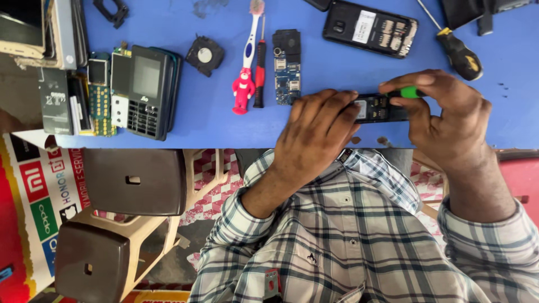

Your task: The person uses a screwdriver to remove screws from the back of a mobile phone. They then use a toothbrush to clean the internal components and the back cover. The person handles multiple phone parts and tools on a blue workbench.

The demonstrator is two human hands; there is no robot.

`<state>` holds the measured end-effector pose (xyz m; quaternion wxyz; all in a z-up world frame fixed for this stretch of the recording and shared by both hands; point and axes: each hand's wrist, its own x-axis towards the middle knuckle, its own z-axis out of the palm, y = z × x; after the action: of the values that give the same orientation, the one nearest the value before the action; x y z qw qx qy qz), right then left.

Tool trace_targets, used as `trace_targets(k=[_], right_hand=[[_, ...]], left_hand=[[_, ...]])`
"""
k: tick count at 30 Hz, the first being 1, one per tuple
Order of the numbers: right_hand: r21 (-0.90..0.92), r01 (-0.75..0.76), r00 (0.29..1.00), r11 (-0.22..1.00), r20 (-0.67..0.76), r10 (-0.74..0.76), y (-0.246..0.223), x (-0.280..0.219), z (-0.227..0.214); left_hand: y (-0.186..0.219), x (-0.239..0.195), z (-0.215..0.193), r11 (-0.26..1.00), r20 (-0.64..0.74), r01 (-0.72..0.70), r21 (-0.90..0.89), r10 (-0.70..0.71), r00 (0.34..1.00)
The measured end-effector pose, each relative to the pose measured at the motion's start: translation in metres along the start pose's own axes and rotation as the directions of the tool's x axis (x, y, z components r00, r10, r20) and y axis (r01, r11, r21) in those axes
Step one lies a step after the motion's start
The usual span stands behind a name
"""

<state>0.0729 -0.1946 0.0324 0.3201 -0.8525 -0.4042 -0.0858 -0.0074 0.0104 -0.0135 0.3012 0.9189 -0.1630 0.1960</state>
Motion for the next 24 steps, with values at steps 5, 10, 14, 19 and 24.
trace_targets(k=[5,10,14,19,24], right_hand=[[0.085,-0.011,0.989,0.996,-0.146,0.023,-0.002,-0.006,0.016],[0.056,0.008,0.988,0.998,-0.155,0.000,-0.006,0.002,0.011],[0.082,-0.190,0.981,0.978,-0.031,0.193,-0.012,-0.005,0.004],[0.050,-0.002,0.988,0.999,-0.151,0.009,0.004,-0.013,0.015],[0.022,0.180,0.930,0.983,-0.329,-0.163,0.011,-0.013,0.026]], left_hand=[[-0.001,-0.002,0.002,1.000,-0.030,-0.002,-0.014,0.002,1.000],[-0.001,0.000,0.000,1.000,0.002,-0.006,-0.016,0.006,1.000],[0.003,0.004,-0.001,0.999,0.018,-0.026,0.035,0.025,1.000],[0.008,0.008,-0.002,1.000,0.045,0.013,0.024,-0.014,0.999],[0.012,0.012,-0.003,0.997,0.072,0.012,0.072,-0.018,0.997]])
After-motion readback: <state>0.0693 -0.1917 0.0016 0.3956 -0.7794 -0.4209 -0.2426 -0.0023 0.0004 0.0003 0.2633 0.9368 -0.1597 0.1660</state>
